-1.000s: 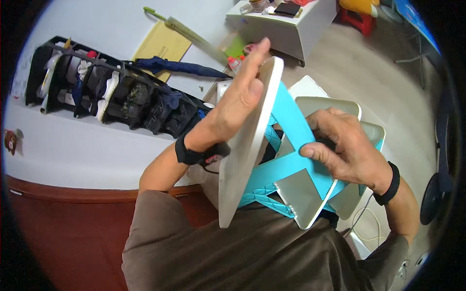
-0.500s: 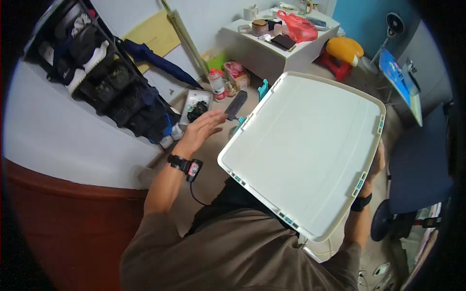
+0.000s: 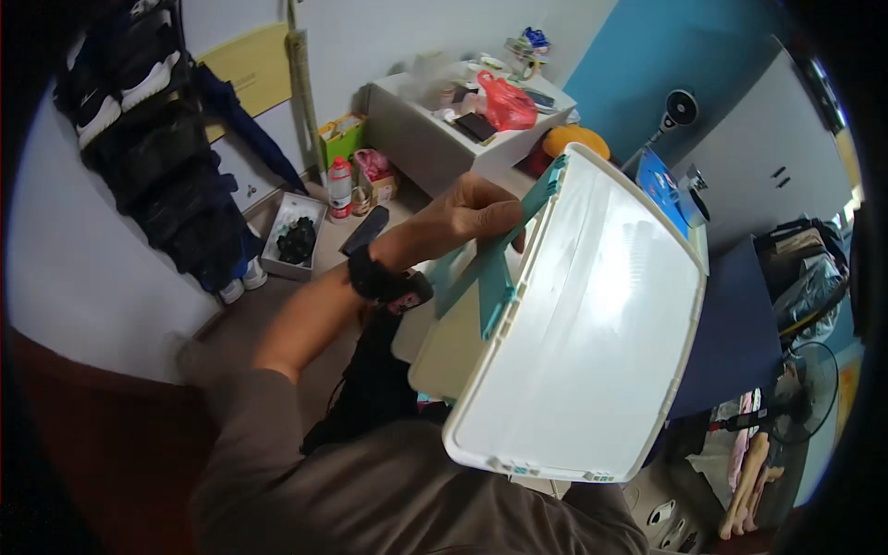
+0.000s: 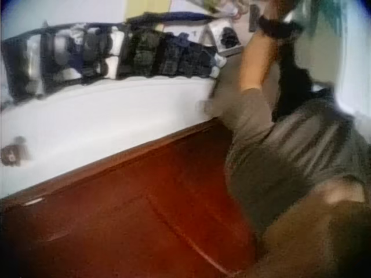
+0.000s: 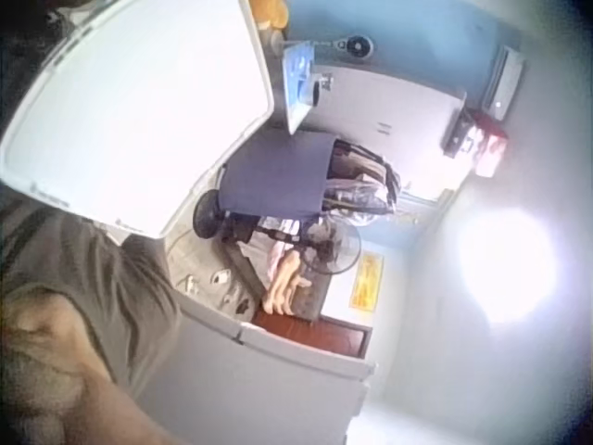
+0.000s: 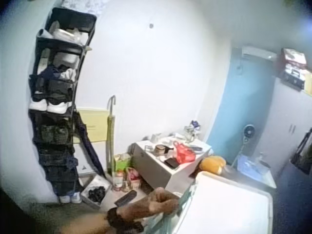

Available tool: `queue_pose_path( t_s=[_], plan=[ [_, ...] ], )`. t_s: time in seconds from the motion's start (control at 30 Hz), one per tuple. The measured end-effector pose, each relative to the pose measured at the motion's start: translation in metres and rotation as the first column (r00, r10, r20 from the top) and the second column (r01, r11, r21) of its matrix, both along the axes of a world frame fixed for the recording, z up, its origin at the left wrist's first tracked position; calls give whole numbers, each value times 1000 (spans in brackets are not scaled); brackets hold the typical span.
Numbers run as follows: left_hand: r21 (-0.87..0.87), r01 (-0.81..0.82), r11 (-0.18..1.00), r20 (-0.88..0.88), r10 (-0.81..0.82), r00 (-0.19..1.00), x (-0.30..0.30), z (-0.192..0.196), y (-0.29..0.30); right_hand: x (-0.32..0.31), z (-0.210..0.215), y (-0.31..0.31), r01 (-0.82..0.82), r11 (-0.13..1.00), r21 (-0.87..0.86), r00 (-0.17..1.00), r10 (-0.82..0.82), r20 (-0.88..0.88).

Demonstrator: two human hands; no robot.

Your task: The person disassembles a plastic rack by detaching the support braces from the shelf panels by hand, and then reassembles the rack by connecting the support braces to the panels.

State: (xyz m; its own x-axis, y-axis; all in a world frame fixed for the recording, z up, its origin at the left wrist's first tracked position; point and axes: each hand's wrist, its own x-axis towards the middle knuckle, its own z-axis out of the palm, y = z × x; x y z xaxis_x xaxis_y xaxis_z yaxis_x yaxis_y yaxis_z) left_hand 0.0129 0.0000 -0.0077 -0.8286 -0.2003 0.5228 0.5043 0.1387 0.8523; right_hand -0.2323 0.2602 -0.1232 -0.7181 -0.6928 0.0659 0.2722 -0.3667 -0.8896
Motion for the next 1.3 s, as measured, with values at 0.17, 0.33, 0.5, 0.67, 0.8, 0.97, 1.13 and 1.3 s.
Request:
queue_pose_path(
  t_s=[0.17,0.33,0.5,0.67,0.8,0.97,1.13,1.3],
  plan=[
    [-75,29,997,84,-23,996,6,13,25,28,-5,-7,-213,977,-7,970,212,122],
    [-184,6,983,302,51,952,11,-5,49,48,-11,-7,-413,910,-41,883,410,228],
    [-295,104,950,491,57,869,-3,0,78,52,-13,34,-363,932,25,897,342,281],
    [-326,111,939,554,95,827,-36,-4,99,-46,-78,88,191,970,149,976,-172,-131],
    [-368,175,913,605,92,791,-52,-8,95,-31,5,103,245,966,78,918,-206,-340],
    [-175,252,952,640,-85,764,-65,-5,93,-8,67,65,142,985,93,787,-55,-615],
    [-17,376,927,561,-302,771,-78,-4,95,11,103,1,20,993,116,697,70,-714],
    [153,366,918,506,-391,769,-83,-6,99,18,116,-20,-199,901,385,696,406,-592]
  ],
)
